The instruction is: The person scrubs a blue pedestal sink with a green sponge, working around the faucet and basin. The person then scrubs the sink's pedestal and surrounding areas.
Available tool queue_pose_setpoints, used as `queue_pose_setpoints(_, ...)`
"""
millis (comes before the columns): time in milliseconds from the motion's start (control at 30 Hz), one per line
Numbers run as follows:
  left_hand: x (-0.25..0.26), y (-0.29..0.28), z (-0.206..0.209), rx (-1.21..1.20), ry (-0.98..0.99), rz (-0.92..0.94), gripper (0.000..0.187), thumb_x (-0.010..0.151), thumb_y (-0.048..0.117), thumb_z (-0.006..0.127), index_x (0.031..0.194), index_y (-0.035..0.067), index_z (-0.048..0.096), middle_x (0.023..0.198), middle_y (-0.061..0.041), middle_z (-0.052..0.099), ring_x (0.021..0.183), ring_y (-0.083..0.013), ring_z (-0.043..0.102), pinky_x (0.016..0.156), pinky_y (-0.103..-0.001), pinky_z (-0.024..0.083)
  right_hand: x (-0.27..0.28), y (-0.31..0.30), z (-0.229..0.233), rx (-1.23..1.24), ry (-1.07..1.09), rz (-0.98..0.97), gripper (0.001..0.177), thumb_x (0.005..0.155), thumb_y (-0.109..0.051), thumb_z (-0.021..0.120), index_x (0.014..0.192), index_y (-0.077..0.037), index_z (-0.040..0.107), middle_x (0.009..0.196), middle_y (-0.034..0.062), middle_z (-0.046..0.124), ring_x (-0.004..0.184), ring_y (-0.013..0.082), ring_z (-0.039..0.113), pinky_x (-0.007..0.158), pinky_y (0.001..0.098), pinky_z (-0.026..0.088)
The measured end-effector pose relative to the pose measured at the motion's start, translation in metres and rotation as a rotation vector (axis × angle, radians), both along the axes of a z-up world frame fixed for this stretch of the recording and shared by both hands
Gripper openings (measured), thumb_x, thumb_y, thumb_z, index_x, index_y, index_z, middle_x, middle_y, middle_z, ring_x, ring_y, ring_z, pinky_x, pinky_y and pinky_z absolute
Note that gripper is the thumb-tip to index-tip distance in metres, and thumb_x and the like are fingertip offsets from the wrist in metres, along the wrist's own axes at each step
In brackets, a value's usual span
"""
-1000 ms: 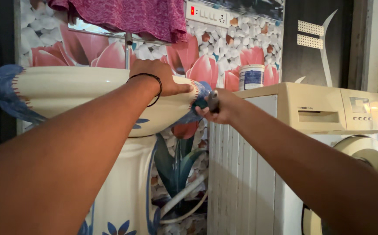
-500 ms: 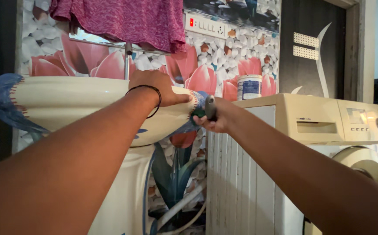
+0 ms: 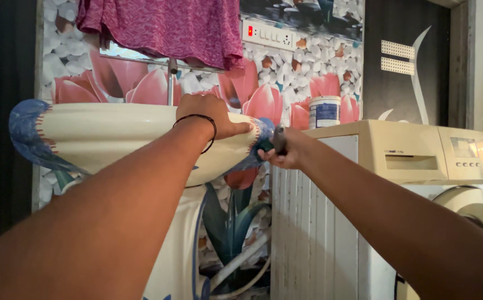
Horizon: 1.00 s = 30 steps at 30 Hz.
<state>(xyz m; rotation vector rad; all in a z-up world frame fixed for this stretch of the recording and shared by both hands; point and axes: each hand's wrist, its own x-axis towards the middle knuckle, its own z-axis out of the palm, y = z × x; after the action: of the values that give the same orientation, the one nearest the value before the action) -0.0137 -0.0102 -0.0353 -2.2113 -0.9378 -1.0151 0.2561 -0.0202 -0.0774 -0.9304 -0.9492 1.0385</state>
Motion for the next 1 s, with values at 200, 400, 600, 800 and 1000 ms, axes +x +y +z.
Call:
queue_pose_setpoints(200,-0.004,-0.005,-0.003,-0.026,-0.028,-0.017,0.096,0.067,0.09,0.064,0.116,0.008,0.076,0.124,-0.013,0.071,0.119,-0.0284,0.065,0.1,-0.038,0.05,-0.005,-0.03,0.016,-0.159,0.033,0.168,0.021,0.101,-0.014,0.048,0.117,-0.003,0.039,0.105,0.0302,0.063,0.057,0.0182,0.054,0.037,0.0225,0.039)
queue_pose_setpoints(400,-0.005,-0.008,-0.002,-0.029,-0.017,0.001,0.096,0.065,0.088,0.065,0.119,0.009,0.075,0.127,-0.013,0.07,0.121,-0.0283,0.064,0.101,-0.039,0.049,0.017,-0.009,0.017,-0.206,0.07,0.062,0.021,0.099,-0.014,0.05,0.113,-0.002,0.041,0.105,0.0356,0.061,0.055,0.0191,0.053,0.037,0.0217,0.037)
queue_pose_setpoints(600,-0.005,-0.013,0.001,-0.058,0.055,0.048,0.091,0.069,0.088,0.058,0.121,0.016,0.075,0.131,-0.013,0.068,0.118,-0.0329,0.065,0.113,-0.051,0.038,0.044,0.022,-0.007,-0.116,0.094,0.051,0.026,0.086,-0.019,0.054,0.108,-0.008,0.044,0.096,0.0333,0.061,0.054,0.0209,0.052,0.035,0.0243,0.037)
queue_pose_setpoints(800,-0.004,-0.011,0.001,-0.053,0.017,0.05,0.107,0.066,0.088,0.062,0.137,0.008,0.063,0.135,-0.013,0.066,0.124,-0.0326,0.063,0.124,-0.058,0.017,0.022,-0.028,-0.002,-0.199,-0.099,0.116,0.025,0.102,-0.022,0.05,0.121,-0.006,0.048,0.107,0.0208,0.07,0.062,0.0181,0.058,0.043,0.0242,0.045)
queue_pose_setpoints(1000,0.013,-0.007,0.017,-0.21,0.168,0.076,0.108,0.066,0.089,0.057,0.142,0.013,0.06,0.148,-0.016,0.055,0.135,-0.0322,0.056,0.11,-0.048,0.044,0.034,-0.052,-0.012,-0.21,-0.521,-0.338,0.015,0.102,-0.024,0.052,0.112,-0.014,0.056,0.093,0.0065,0.067,0.061,0.0196,0.065,0.045,0.0342,0.045)
